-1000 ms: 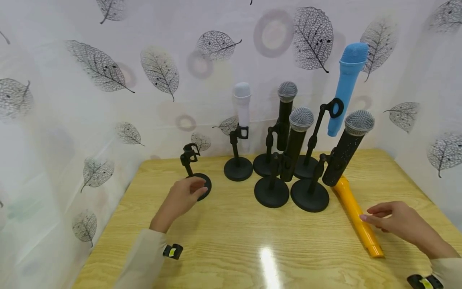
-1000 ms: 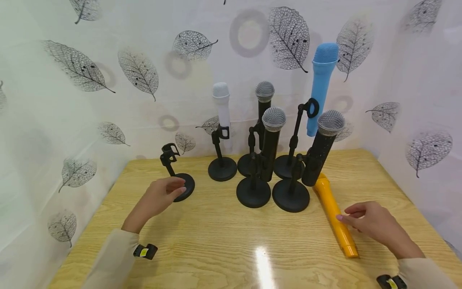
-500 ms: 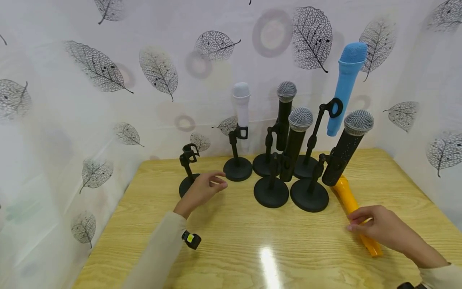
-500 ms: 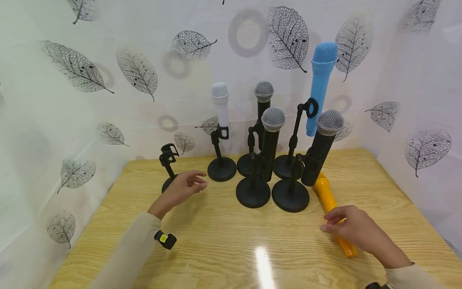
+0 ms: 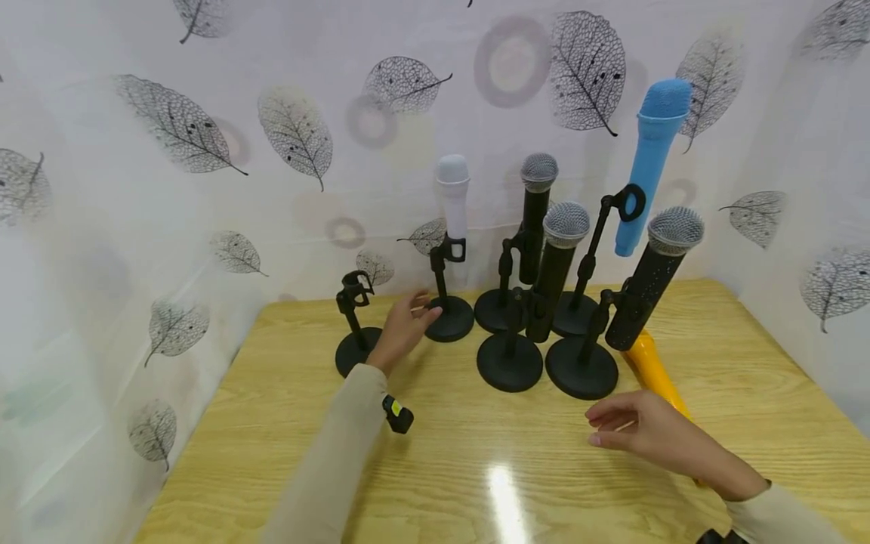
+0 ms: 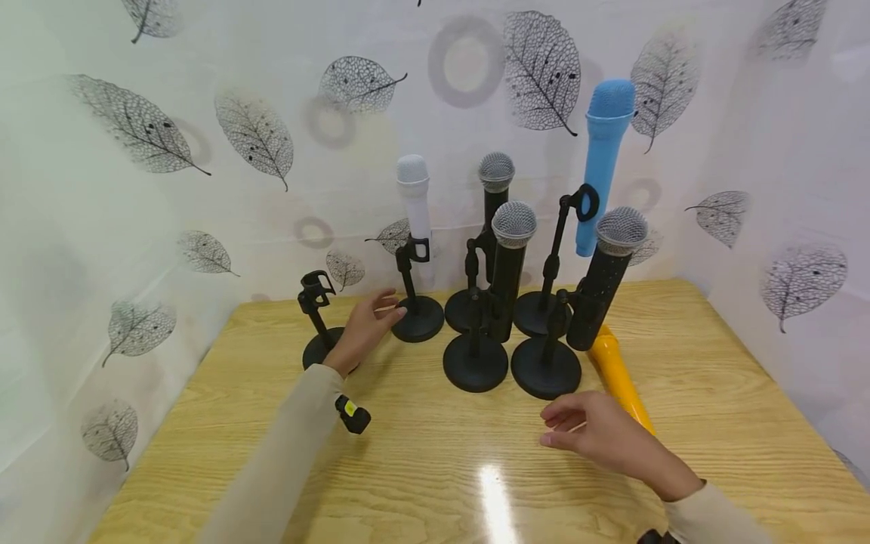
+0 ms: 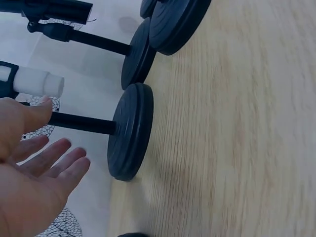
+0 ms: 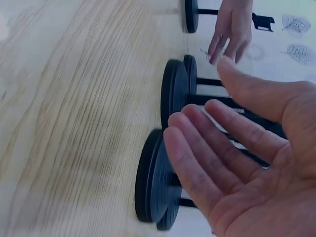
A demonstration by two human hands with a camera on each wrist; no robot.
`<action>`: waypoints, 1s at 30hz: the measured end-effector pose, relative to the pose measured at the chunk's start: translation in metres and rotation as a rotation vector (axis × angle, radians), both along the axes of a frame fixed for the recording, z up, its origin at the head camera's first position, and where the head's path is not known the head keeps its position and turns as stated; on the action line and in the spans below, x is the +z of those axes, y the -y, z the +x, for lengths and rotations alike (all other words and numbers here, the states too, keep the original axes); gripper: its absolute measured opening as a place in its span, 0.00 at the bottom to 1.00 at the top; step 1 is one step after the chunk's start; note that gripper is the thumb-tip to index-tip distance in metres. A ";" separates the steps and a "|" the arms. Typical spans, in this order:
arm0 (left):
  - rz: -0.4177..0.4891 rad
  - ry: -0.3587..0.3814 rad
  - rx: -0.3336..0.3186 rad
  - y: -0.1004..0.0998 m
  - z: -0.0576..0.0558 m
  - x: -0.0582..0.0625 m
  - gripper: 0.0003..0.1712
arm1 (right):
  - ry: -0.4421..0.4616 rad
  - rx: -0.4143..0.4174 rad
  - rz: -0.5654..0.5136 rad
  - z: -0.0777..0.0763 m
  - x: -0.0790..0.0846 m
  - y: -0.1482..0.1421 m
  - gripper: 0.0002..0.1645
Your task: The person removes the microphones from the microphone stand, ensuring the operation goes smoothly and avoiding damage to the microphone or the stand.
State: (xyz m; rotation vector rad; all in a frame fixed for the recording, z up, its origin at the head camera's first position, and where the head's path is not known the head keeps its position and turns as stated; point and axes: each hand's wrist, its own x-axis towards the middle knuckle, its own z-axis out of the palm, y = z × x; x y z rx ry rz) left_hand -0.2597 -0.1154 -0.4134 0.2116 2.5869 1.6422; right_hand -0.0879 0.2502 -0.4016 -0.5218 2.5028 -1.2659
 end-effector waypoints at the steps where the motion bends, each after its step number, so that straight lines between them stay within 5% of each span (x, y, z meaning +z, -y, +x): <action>1: 0.015 -0.004 0.007 -0.002 -0.003 -0.001 0.31 | -0.011 0.014 -0.017 -0.001 0.000 0.004 0.21; 10: 0.094 -0.055 0.066 -0.015 -0.020 -0.005 0.33 | -0.077 0.071 -0.052 -0.015 -0.003 0.032 0.20; 23: 0.193 -0.087 0.062 -0.029 -0.040 -0.013 0.30 | -0.131 0.085 -0.059 -0.030 -0.006 0.051 0.21; 30: 0.202 -0.110 0.099 -0.038 -0.045 -0.010 0.19 | -0.123 0.068 -0.058 -0.033 -0.004 0.053 0.22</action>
